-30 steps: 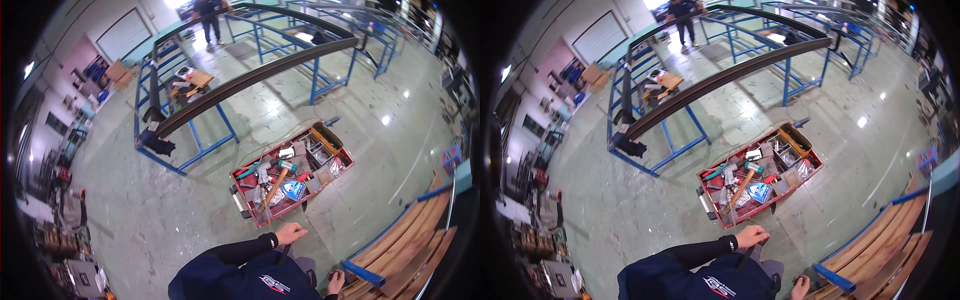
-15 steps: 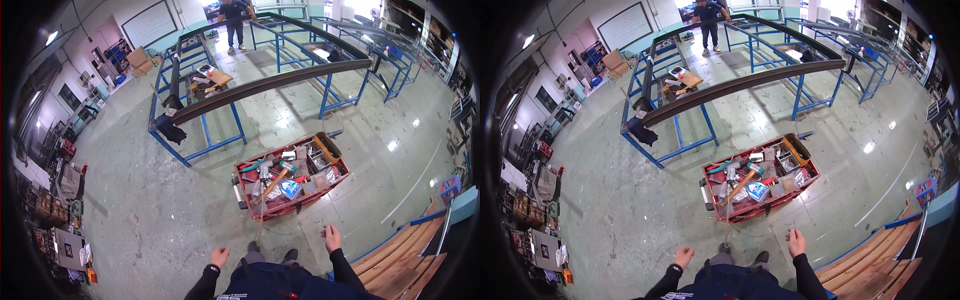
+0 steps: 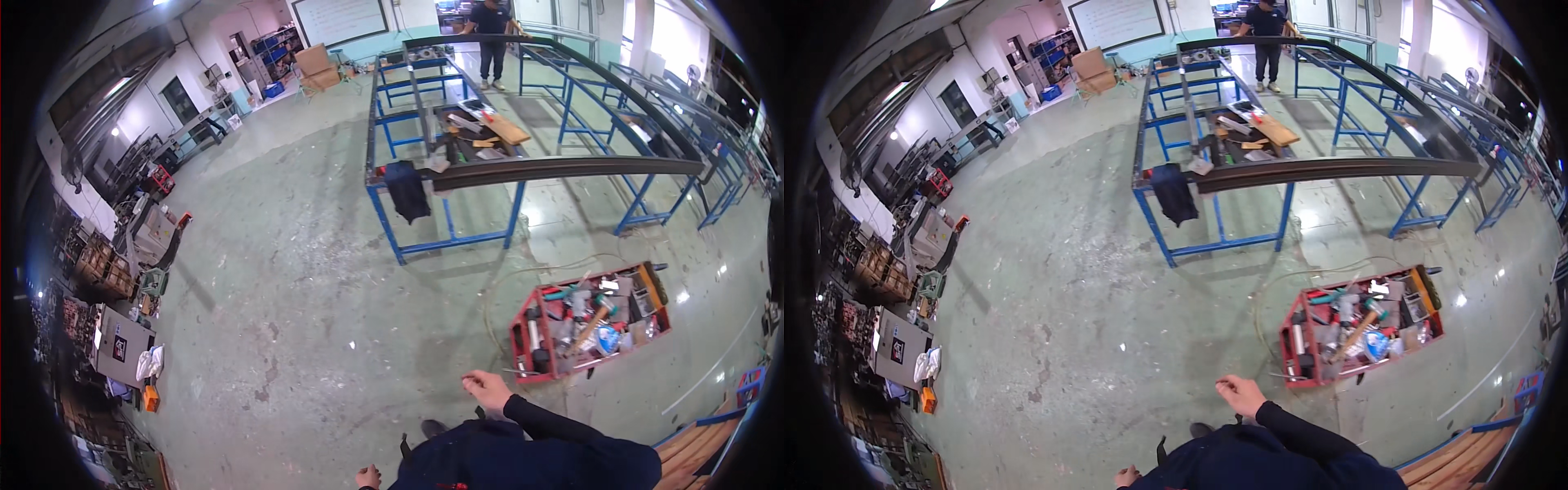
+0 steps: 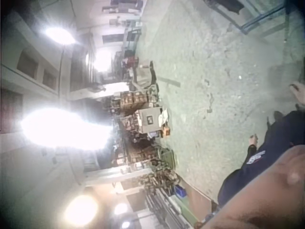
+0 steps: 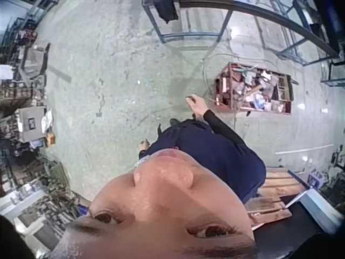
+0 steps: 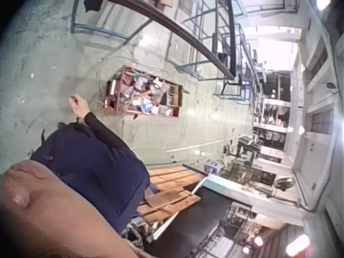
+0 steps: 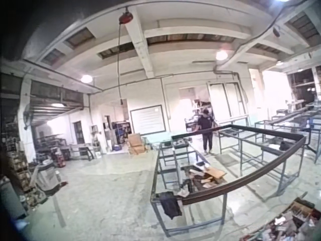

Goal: The person uses a rubber mallet and a pneumatic drill to assemble a window frame on a workbench. They secure metal components, adjust the frame, and measure a long metal strip with a tape measure before placing it on a cutting machine.

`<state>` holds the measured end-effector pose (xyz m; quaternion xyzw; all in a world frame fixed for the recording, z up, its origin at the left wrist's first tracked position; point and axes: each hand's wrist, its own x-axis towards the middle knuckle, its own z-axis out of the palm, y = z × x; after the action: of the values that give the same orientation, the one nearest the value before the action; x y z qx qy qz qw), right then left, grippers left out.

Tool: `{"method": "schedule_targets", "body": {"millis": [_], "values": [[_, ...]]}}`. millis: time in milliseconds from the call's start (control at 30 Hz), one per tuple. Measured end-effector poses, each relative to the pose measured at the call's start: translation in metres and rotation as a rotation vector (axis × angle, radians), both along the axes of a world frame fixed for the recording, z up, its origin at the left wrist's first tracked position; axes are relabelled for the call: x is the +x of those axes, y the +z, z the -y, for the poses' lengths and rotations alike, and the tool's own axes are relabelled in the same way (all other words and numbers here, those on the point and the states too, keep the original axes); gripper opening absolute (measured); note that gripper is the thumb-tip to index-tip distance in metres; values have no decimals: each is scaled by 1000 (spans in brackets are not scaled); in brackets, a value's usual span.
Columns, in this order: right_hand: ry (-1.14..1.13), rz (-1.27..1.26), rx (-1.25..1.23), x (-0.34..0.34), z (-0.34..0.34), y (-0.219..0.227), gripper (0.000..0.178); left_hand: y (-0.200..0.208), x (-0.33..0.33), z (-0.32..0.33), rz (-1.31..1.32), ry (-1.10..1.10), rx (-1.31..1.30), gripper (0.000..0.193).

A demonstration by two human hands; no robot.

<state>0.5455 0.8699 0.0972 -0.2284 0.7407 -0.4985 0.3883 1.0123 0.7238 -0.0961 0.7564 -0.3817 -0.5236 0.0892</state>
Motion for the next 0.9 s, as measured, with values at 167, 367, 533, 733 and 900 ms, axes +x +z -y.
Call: {"method": "schedule_targets", "body": {"millis": [167, 367, 533, 733, 900], "values": [[285, -3, 22, -5, 158, 5, 36, 20, -99, 192, -200, -123, 11, 33], [225, -37, 46, -86, 350, -54, 35, 45, -297, 453, -452, -273, -162, 30], [294, -101, -104, -207, 588, -6, 35, 59, -343, 631, -342, -159, -83, 29], [360, -222, -295, -399, 884, 76, 36, 30, -406, 797, -141, 8, 172, 27], [171, -151, -264, -564, 1066, 36, 35, -18, -557, 1004, -95, -121, 268, 23]]}}
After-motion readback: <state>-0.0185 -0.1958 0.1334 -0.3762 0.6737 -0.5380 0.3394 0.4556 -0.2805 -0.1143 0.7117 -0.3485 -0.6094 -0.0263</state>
